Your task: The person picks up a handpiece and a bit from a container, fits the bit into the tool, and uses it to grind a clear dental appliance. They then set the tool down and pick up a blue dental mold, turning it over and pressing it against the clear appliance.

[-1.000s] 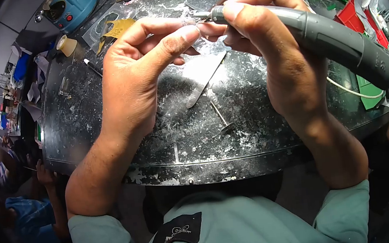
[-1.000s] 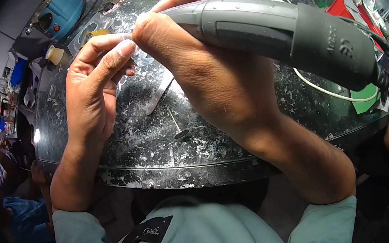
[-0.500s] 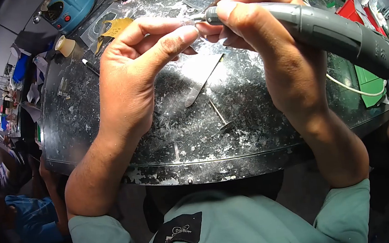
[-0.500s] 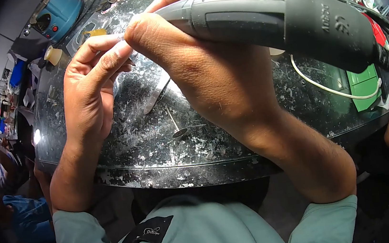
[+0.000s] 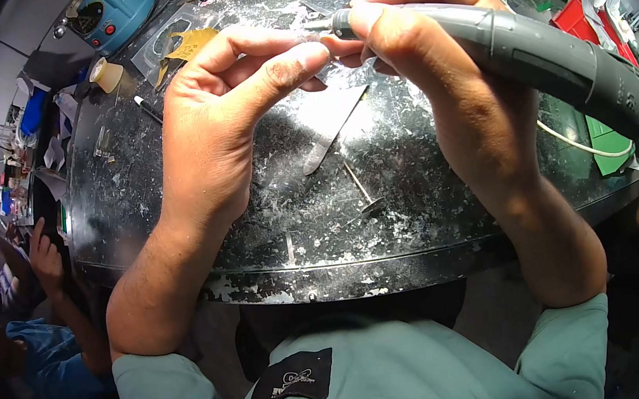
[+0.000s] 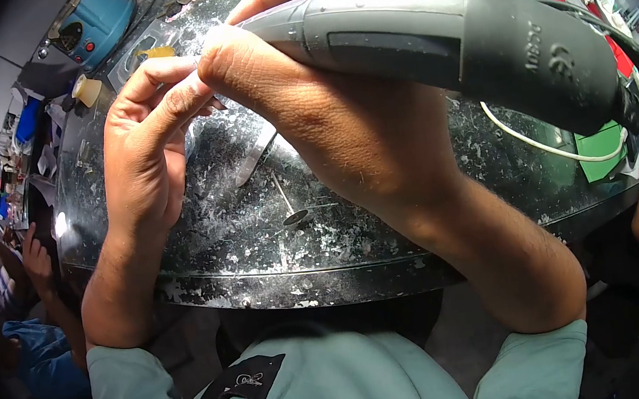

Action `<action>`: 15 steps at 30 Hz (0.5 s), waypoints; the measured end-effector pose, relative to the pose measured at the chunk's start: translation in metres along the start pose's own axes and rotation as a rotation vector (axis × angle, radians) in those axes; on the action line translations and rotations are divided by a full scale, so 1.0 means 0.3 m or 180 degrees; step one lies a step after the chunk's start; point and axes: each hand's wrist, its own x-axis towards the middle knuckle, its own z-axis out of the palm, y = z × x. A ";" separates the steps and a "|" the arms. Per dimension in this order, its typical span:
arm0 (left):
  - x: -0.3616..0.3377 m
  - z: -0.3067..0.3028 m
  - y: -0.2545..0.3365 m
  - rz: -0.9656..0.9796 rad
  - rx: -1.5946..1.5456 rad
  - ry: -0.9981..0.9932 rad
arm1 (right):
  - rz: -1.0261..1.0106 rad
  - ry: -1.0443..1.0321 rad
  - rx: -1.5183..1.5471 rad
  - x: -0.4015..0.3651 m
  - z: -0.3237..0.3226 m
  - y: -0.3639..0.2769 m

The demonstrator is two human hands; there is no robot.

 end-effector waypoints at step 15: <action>0.001 -0.007 -0.003 0.0063 0.0124 -0.0072 | 0.0369 0.0005 0.0085 -0.001 0.001 -0.030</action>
